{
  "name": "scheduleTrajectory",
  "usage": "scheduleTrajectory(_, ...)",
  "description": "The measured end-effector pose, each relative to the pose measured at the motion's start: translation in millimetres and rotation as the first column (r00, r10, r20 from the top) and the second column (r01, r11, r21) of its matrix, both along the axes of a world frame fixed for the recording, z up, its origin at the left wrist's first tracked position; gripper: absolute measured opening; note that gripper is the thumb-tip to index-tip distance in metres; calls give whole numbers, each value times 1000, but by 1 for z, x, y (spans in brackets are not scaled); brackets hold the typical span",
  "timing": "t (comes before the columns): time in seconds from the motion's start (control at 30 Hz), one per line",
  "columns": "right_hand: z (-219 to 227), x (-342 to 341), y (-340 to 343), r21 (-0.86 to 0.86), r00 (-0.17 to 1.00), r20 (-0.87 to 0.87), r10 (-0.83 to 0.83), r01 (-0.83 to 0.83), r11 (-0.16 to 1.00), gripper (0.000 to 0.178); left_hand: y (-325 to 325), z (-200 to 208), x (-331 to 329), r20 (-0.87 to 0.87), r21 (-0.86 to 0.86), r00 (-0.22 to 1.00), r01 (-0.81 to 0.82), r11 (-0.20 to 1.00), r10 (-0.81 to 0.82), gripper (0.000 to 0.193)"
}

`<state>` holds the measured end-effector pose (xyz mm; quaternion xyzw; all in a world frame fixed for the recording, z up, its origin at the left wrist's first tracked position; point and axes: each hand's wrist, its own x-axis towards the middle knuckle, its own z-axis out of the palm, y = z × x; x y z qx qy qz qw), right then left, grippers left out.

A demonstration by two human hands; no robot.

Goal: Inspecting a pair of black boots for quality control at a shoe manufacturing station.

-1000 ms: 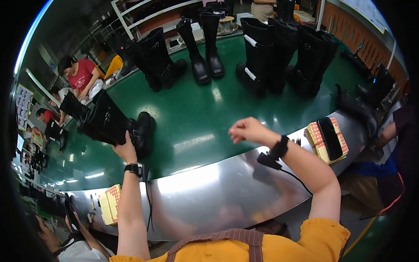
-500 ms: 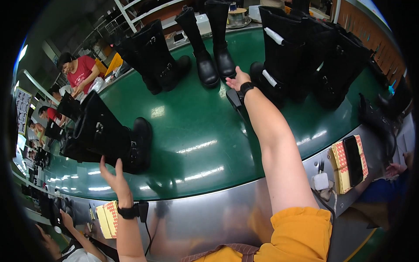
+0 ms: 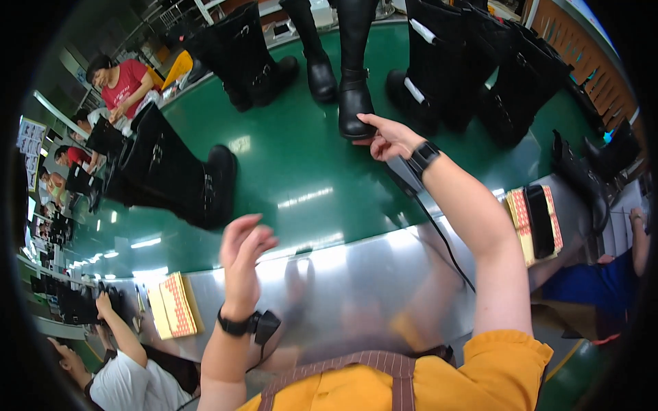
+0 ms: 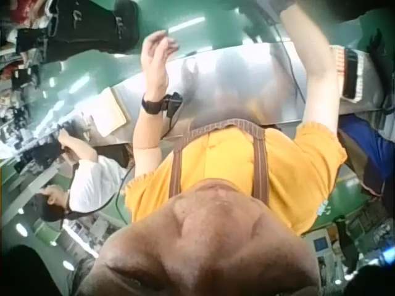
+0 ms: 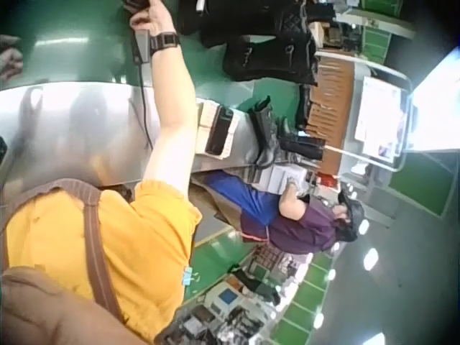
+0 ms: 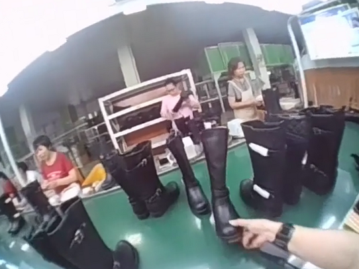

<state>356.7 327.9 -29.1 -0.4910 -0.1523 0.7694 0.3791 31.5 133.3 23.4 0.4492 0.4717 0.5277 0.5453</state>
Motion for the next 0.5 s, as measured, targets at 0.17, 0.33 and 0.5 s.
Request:
scheduleTrajectory(0.17,46,-45,-174,4,966,-248,75,-77,997,33,9,-14,54,514,-442,843,417,794,-157,74)
scheduleTrajectory(0.33,76,-78,-269,11,981,-111,159,-159,987,36,-27,-20,80,851,-248,516,557,792,-96,74)
scheduleTrajectory(0.5,105,-70,-303,268,573,805,154,-582,768,37,-62,-3,72,930,-123,349,584,802,-112,57)
